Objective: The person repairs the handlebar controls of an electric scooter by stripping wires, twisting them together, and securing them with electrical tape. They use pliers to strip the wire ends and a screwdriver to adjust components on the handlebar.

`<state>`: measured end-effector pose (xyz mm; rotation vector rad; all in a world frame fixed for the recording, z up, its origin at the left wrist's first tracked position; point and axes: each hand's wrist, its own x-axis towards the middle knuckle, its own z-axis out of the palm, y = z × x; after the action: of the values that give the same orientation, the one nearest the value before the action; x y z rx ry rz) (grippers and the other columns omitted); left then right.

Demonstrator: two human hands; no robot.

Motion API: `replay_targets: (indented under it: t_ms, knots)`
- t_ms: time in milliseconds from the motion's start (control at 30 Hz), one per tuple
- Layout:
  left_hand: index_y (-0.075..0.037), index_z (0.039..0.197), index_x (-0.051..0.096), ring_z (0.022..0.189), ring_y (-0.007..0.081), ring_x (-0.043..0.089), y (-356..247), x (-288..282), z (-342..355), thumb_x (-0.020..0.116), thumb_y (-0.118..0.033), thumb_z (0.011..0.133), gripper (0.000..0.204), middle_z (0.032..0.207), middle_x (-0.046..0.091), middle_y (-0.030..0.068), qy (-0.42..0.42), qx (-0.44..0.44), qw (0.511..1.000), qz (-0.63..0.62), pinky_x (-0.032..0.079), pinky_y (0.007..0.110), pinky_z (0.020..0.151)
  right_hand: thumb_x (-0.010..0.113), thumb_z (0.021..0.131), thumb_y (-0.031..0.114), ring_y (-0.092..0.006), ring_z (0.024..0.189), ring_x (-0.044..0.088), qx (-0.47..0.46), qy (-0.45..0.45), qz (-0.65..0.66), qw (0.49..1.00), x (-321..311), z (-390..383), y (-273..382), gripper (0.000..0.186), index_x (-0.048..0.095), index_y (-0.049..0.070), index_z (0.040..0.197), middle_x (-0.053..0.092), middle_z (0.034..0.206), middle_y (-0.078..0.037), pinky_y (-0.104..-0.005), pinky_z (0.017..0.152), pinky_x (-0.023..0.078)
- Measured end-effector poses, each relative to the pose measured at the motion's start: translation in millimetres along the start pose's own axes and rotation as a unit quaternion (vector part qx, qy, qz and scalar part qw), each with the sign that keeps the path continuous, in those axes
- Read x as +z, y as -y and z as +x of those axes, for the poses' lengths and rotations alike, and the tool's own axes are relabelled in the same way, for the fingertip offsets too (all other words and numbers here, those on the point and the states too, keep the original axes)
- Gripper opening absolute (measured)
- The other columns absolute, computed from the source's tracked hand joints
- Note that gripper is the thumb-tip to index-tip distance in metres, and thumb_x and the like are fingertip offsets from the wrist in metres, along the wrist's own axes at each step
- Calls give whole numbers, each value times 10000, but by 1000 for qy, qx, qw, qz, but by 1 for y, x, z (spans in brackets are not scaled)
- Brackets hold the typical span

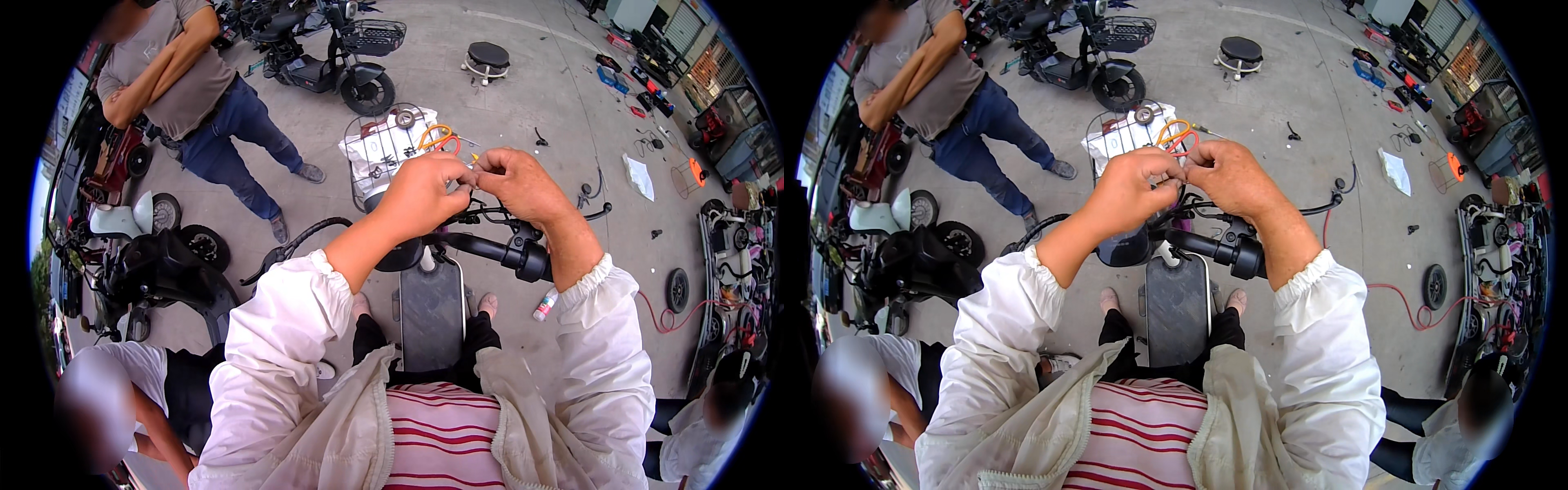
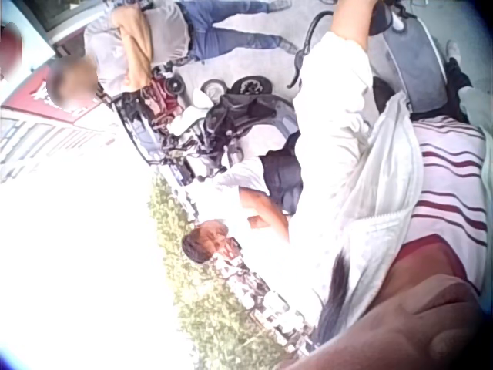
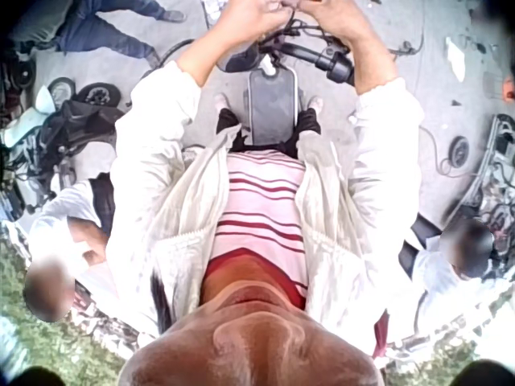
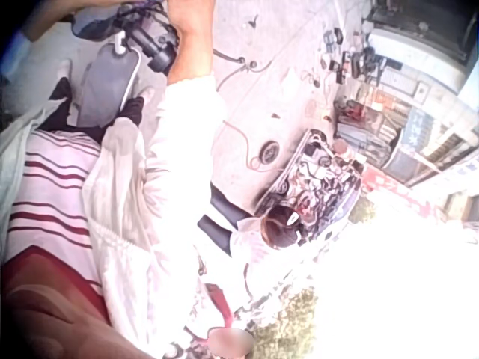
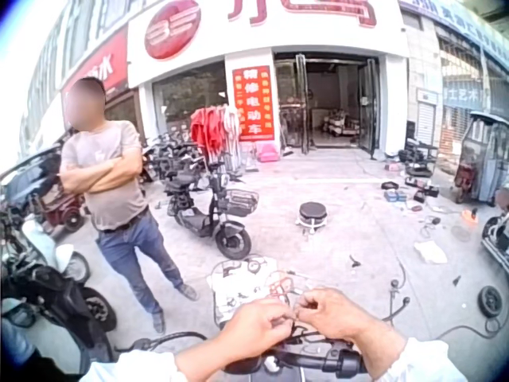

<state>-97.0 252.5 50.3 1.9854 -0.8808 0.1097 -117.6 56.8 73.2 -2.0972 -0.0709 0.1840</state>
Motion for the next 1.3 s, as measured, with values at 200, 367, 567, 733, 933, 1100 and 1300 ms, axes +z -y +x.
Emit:
replay_targets:
  t_ms: [200, 367, 567, 733, 933, 1100, 1300]
  knots:
    - [-3, 909, 710, 805, 215, 659, 0, -3, 2, 681, -72, 769, 159, 862, 687, 110, 28, -45, 997, -57, 516, 322, 759, 682, 826, 122, -113, 743, 544, 16, 3, 26, 1000, 0, -1, -2, 176, 694, -25, 923, 635, 792, -32, -289, 685, 465]
    - [-8, 910, 716, 806, 190, 655, 0, -5, 3, 677, -81, 782, 152, 864, 687, 99, 49, -74, 993, -77, 512, 313, 761, 679, 836, 128, -100, 742, 523, 22, 5, 25, 999, 0, -2, 0, 165, 686, -19, 911, 624, 789, -13, -279, 675, 445]
    - [-8, 912, 715, 812, 198, 658, 1, -4, 3, 675, -82, 784, 153, 865, 688, 103, 42, -45, 997, -52, 512, 315, 763, 686, 818, 126, -111, 742, 544, 15, 1, 21, 1000, -1, 0, -4, 185, 688, -27, 922, 638, 792, -30, -292, 677, 466]
    - [-5, 908, 714, 822, 211, 663, -1, -6, 3, 674, -84, 781, 155, 872, 692, 107, 47, -51, 996, -57, 514, 318, 772, 690, 814, 122, -114, 738, 547, 8, 2, 21, 1000, 0, 1, -5, 181, 686, -24, 920, 640, 782, -32, -296, 673, 470]
    - [-6, 905, 716, 828, 210, 667, -1, -7, 4, 671, -84, 782, 152, 883, 697, 106, 54, -53, 996, -55, 516, 320, 779, 690, 816, 120, -116, 743, 548, 9, 2, 32, 999, 0, -1, -4, 181, 686, -27, 921, 639, 786, -35, -298, 682, 470]
    - [-5, 909, 716, 825, 201, 667, -1, -5, 3, 671, -82, 787, 151, 884, 699, 105, 49, -63, 995, -57, 516, 313, 777, 687, 819, 119, -116, 752, 548, 12, 3, 29, 999, 0, 0, -5, 179, 688, -23, 928, 639, 790, -35, -295, 689, 469]
    - [-2, 922, 711, 824, 151, 651, 1, -3, 2, 676, -73, 798, 146, 878, 690, 79, 44, -88, 993, -70, 514, 293, 771, 681, 833, 118, -116, 760, 555, 8, -1, 50, 999, 0, -2, -4, 180, 690, -26, 939, 652, 811, -32, -291, 706, 470]
